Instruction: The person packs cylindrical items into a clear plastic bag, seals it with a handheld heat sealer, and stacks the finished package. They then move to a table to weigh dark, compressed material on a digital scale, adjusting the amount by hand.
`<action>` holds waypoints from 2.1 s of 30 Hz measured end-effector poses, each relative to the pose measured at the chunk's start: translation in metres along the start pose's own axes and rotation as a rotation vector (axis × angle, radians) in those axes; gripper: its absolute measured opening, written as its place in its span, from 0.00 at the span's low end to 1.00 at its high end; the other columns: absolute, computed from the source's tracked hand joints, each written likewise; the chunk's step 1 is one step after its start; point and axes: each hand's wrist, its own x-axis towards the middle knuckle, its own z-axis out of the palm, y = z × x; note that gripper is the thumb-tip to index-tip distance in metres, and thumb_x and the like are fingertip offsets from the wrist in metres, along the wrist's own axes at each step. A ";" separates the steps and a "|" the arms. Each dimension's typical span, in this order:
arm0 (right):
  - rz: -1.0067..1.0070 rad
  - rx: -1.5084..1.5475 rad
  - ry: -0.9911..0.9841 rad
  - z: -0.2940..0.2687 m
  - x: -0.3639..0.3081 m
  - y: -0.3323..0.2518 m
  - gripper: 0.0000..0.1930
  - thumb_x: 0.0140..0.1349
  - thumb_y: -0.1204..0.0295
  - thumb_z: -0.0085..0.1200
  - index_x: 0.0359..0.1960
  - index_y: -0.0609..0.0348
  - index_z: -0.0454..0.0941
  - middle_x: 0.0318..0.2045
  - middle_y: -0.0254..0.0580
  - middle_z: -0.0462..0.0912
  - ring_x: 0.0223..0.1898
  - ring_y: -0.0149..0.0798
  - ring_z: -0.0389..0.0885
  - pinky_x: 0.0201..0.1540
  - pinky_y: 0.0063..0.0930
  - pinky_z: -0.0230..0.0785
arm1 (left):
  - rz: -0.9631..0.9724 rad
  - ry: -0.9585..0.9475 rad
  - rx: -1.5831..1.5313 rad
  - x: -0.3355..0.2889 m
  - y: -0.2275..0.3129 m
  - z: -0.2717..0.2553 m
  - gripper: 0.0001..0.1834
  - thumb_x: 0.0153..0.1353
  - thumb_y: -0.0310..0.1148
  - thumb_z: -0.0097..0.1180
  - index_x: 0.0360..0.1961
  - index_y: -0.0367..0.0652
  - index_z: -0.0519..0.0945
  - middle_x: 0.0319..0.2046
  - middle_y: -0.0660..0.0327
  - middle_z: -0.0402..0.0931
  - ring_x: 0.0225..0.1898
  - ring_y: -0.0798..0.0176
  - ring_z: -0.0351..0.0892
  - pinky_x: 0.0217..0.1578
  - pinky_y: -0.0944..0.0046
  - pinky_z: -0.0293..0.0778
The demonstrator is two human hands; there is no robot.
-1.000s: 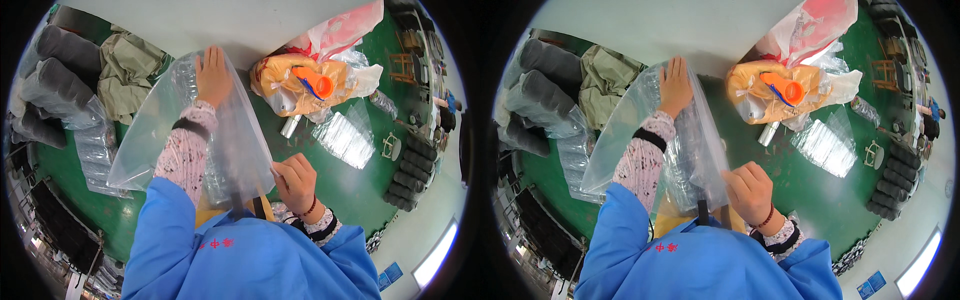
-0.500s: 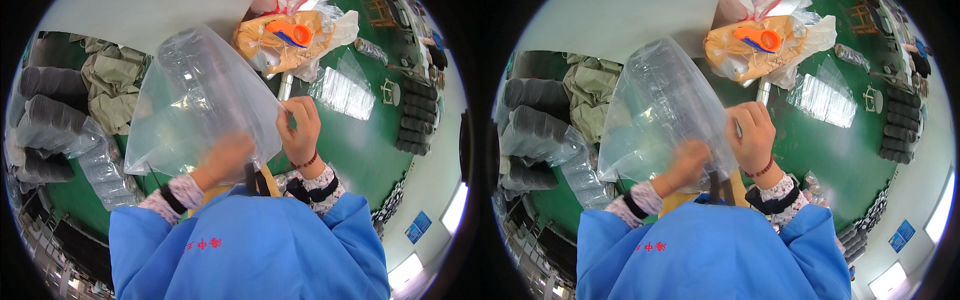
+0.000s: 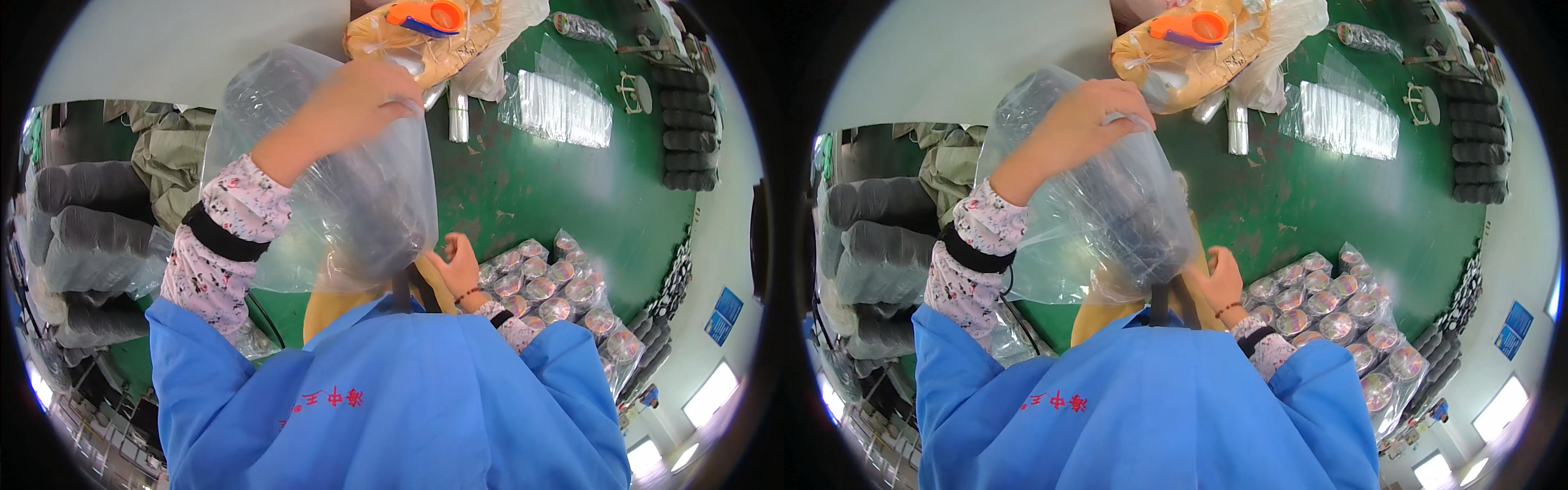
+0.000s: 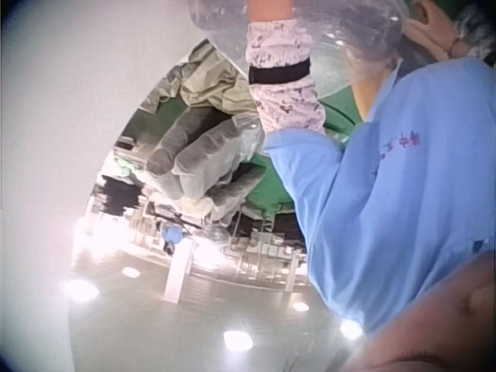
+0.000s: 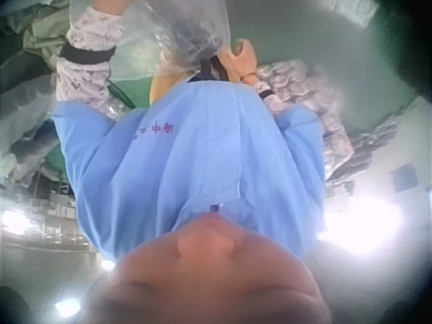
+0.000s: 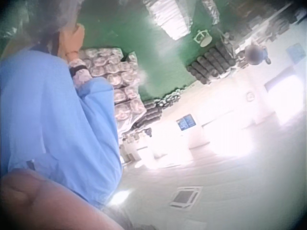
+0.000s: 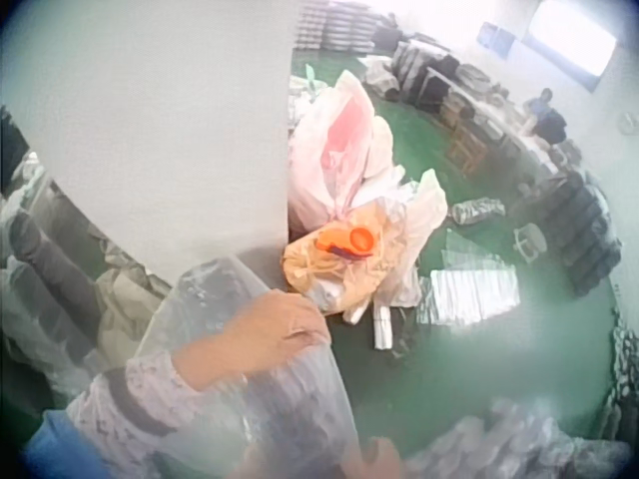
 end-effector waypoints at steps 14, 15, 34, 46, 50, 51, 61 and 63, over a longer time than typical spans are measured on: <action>-0.775 -0.072 -0.153 0.051 0.082 -0.146 0.20 0.55 0.70 0.54 0.50 0.61 0.72 0.48 0.53 0.75 0.53 0.56 0.70 0.57 0.44 0.61 | 0.028 0.029 0.165 -0.024 0.017 -0.009 0.05 0.46 0.25 0.61 0.26 0.46 0.79 0.28 0.64 0.73 0.36 0.57 0.74 0.38 0.59 0.68; -0.672 -0.159 -0.284 0.075 0.111 -0.138 0.22 0.56 0.69 0.54 0.52 0.63 0.70 0.50 0.53 0.74 0.55 0.56 0.69 0.60 0.44 0.59 | 0.043 0.038 0.179 -0.025 0.021 -0.008 0.04 0.46 0.26 0.59 0.24 0.46 0.78 0.27 0.64 0.72 0.35 0.56 0.73 0.38 0.58 0.68; -0.577 -0.461 -1.100 0.001 0.101 -0.086 0.06 0.53 0.74 0.51 0.34 0.55 0.74 0.35 0.50 0.75 0.34 0.54 0.77 0.39 0.46 0.72 | -0.500 0.297 0.673 -0.273 -0.044 0.065 0.09 0.43 0.27 0.55 0.29 0.43 0.75 0.31 0.62 0.71 0.37 0.58 0.74 0.38 0.59 0.70; -0.949 -0.353 -0.089 0.149 0.235 -0.225 0.36 0.62 0.63 0.49 0.66 0.74 0.51 0.67 0.63 0.52 0.70 0.57 0.48 0.70 0.48 0.41 | -1.049 0.661 0.504 -0.320 -0.079 0.008 0.21 0.43 0.29 0.69 0.42 0.39 0.80 0.40 0.60 0.78 0.42 0.60 0.76 0.43 0.64 0.70; -1.064 -0.429 -0.051 0.167 0.240 -0.273 0.34 0.62 0.63 0.48 0.64 0.73 0.55 0.66 0.62 0.55 0.70 0.56 0.50 0.70 0.48 0.42 | -1.377 0.415 -0.557 -0.393 -0.099 0.002 0.14 0.51 0.28 0.66 0.39 0.34 0.81 0.35 0.61 0.80 0.36 0.69 0.76 0.37 0.69 0.71; -1.098 -0.459 -0.052 0.172 0.245 -0.287 0.33 0.62 0.63 0.47 0.64 0.73 0.56 0.66 0.62 0.56 0.70 0.55 0.50 0.70 0.47 0.42 | -1.410 0.350 -0.594 -0.389 -0.080 -0.011 0.14 0.53 0.30 0.65 0.38 0.33 0.81 0.32 0.61 0.80 0.34 0.70 0.77 0.36 0.69 0.72; -1.388 -0.546 -0.005 0.238 0.237 -0.339 0.28 0.58 0.66 0.47 0.60 0.67 0.67 0.64 0.49 0.64 0.68 0.46 0.55 0.70 0.47 0.43 | -1.199 0.454 0.136 -0.269 0.097 -0.056 0.10 0.58 0.31 0.57 0.23 0.38 0.74 0.20 0.55 0.65 0.27 0.50 0.67 0.30 0.57 0.64; -1.315 -0.482 -0.071 0.239 0.230 -0.348 0.28 0.56 0.69 0.50 0.60 0.63 0.66 0.63 0.43 0.65 0.68 0.43 0.55 0.71 0.44 0.42 | -1.067 0.534 0.108 -0.260 0.095 -0.048 0.13 0.57 0.34 0.60 0.22 0.38 0.72 0.20 0.56 0.62 0.25 0.50 0.65 0.28 0.56 0.61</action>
